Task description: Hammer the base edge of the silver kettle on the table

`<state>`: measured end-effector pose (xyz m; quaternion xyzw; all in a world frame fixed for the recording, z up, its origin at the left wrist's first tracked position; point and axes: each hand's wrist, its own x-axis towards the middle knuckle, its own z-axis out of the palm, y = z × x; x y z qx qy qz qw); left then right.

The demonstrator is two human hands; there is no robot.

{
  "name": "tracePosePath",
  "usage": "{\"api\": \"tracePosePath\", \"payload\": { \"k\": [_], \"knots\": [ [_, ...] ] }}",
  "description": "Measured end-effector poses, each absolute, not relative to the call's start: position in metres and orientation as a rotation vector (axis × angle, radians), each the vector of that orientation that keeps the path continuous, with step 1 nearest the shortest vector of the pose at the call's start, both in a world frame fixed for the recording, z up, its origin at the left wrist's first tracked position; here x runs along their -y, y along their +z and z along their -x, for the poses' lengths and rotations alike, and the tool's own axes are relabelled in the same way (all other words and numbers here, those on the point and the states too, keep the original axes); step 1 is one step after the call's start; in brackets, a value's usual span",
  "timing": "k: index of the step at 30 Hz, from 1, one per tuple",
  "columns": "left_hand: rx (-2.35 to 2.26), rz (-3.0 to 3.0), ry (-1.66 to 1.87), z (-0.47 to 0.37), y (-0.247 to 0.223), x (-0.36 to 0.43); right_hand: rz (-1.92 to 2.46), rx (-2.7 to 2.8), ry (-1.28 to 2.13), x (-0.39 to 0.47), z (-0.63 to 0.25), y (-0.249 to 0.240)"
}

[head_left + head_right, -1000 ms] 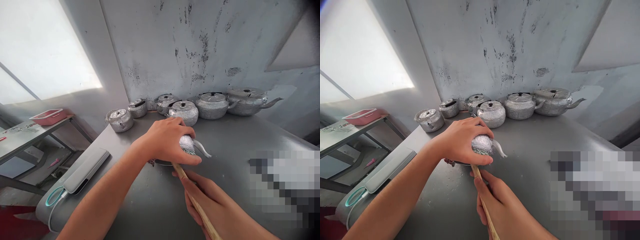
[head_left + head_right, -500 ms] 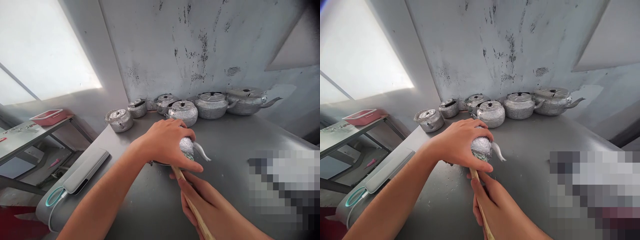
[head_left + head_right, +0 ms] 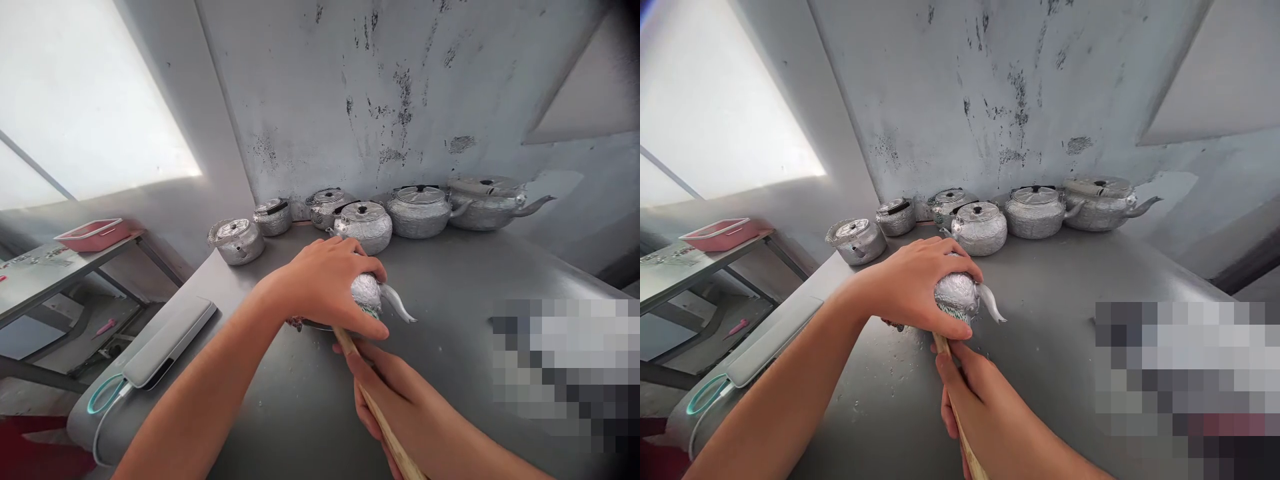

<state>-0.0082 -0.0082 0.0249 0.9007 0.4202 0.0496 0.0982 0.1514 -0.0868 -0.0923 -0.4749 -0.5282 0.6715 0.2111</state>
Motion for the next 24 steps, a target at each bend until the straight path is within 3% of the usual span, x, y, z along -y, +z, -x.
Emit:
{"api": "tracePosePath", "payload": {
  "k": [24],
  "knots": [
    [-1.25, -2.613, 0.16, 0.0132, 0.0248, 0.0024, 1.317, 1.532, 1.844, 0.0891, -0.1528, -0.096]
  ]
}}
